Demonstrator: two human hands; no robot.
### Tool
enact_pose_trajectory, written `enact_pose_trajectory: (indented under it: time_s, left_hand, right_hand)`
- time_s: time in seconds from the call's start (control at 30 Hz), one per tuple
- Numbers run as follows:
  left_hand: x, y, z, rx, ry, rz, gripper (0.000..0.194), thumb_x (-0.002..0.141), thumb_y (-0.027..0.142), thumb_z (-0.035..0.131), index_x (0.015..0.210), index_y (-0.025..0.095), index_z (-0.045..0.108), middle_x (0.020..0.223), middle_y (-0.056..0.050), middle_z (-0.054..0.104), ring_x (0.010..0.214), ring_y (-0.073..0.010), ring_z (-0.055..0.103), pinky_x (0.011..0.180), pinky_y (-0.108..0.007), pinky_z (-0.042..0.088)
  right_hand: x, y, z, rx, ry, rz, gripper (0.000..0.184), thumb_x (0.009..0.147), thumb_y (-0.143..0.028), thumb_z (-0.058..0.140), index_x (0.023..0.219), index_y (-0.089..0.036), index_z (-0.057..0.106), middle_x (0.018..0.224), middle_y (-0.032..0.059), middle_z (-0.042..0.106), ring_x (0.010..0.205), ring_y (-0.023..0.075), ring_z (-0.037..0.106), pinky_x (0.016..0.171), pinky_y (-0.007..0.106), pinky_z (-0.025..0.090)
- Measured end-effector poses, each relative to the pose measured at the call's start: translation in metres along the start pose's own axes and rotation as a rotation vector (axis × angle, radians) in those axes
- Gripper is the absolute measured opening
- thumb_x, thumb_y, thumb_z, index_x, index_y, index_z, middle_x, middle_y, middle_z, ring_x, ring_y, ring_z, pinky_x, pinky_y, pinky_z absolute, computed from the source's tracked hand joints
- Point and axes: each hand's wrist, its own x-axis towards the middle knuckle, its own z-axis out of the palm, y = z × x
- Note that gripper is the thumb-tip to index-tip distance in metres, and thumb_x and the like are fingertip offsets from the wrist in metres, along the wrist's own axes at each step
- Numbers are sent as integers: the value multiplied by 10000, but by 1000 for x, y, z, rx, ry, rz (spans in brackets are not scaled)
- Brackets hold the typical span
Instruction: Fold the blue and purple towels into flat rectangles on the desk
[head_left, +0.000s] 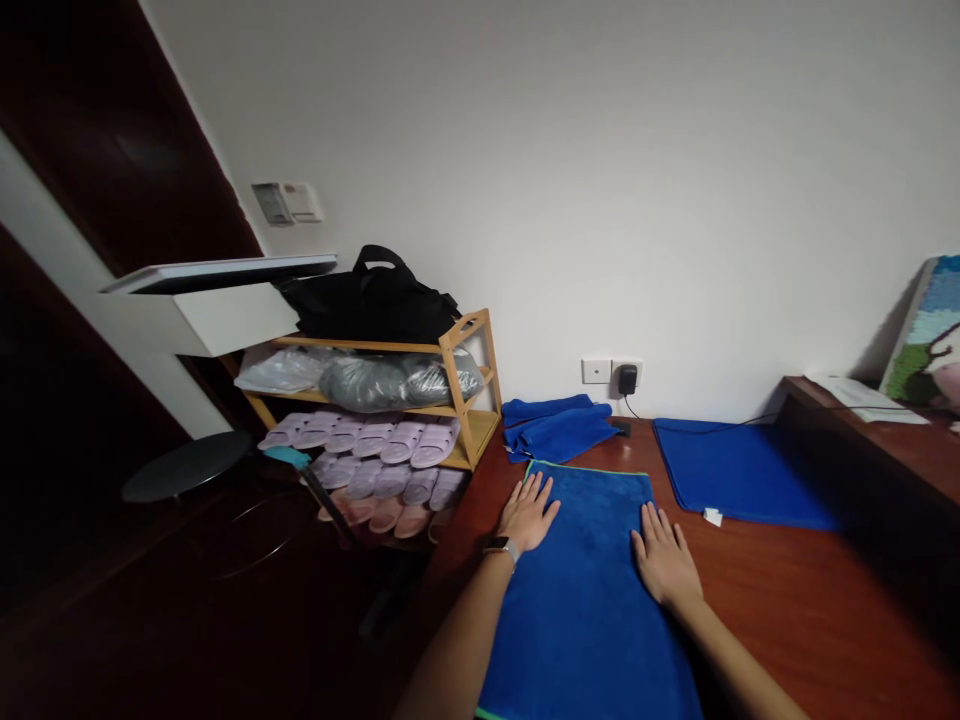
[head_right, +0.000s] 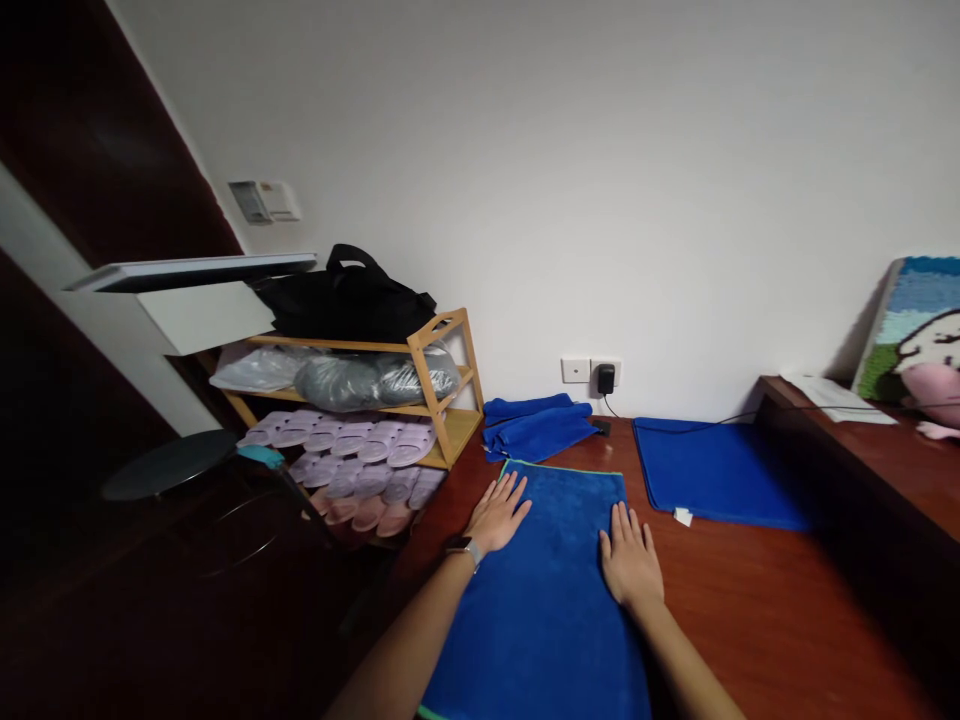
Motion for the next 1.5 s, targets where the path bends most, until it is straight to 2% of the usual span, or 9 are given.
enact_pose_trajectory:
  time_s: [0.17, 0.27, 0.33, 0.43, 0.63, 0.73, 1.27, 1.37, 1.5]
  left_hand:
    - [-11, 70, 9, -46, 134, 127, 633, 1079, 474, 136, 1610, 181, 316, 1678, -85, 309, 1567, -211, 209, 1284, -453, 169]
    - [-25, 125, 31, -122, 110, 221, 627, 1077, 496, 123, 1612, 233, 317, 1676, -54, 321, 1560, -201, 231, 1277, -446, 201]
    - [-34, 142, 39, -148, 81, 194, 637, 1073, 521, 125, 1607, 243, 334, 1670, -57, 335, 1558, -210, 240, 1278, -455, 199]
    - [-47, 123, 32, -134, 51, 131, 650, 1063, 571, 146, 1606, 269, 334, 1675, -50, 320, 1559, -219, 237, 1282, -463, 189]
    - [-85, 29, 3, -16, 16, -115, 704, 1044, 627, 171, 1607, 239, 339, 1688, -69, 272, 1564, -251, 220, 1276, -476, 202]
    - [-95, 13, 1, -9, 45, -140, 698, 1047, 614, 180, 1614, 233, 321, 1695, -63, 257, 1567, -253, 208, 1268, -465, 230]
    - [-94, 22, -13, -6, -7, -155, 672, 1049, 552, 247, 1619, 202, 304, 1691, -91, 254, 1569, -275, 192, 1275, -499, 183]
    - [-91, 46, -18, 4, 40, -108, 652, 1059, 512, 209, 1632, 203, 262, 1692, -82, 249, 1574, -262, 171, 1283, -509, 160]
    - [-90, 119, -1, -72, 105, 101, 655, 1070, 490, 130, 1632, 176, 251, 1698, -64, 236, 1577, -217, 156, 1293, -455, 169]
  right_hand:
    - [1, -3, -8, -1, -17, 15, 694, 1027, -465, 111, 1632, -124, 122, 1712, 20, 107, 1583, 201, 81, 1283, 424, 62]
    - [0, -2, -10, -7, -31, -11, 687, 1025, -438, 125, 1631, -115, 129, 1713, 32, 102, 1584, 208, 66, 1280, 427, 54]
    - [-1, -2, -11, -8, -36, -20, 682, 1023, -422, 134, 1632, -114, 131, 1714, 33, 101, 1585, 210, 62, 1279, 428, 49]
    - [-2, -3, -11, 7, -30, 1, 687, 1024, -435, 123, 1633, -118, 123, 1715, 32, 104, 1584, 207, 79, 1279, 425, 52]
    - [-3, -4, -10, 30, -17, 14, 694, 1026, -462, 101, 1635, -129, 119, 1717, 25, 115, 1583, 203, 84, 1282, 424, 43]
    - [-2, -5, -15, 33, -20, 21, 694, 1027, -461, 106, 1635, -126, 120, 1718, 23, 111, 1583, 199, 82, 1283, 421, 52]
    - [-74, -8, -4, -9, -20, 8, 689, 1029, -449, 112, 1634, -121, 136, 1711, 29, 135, 1581, 216, 105, 1281, 427, 69]
    - [-72, -10, -7, 31, -12, 4, 686, 1027, -449, 129, 1633, -130, 158, 1710, 32, 137, 1580, 215, 109, 1280, 431, 69]
    - [-73, -10, -10, 22, 0, -3, 673, 1027, -419, 136, 1631, -123, 175, 1707, 41, 148, 1581, 225, 108, 1276, 439, 71]
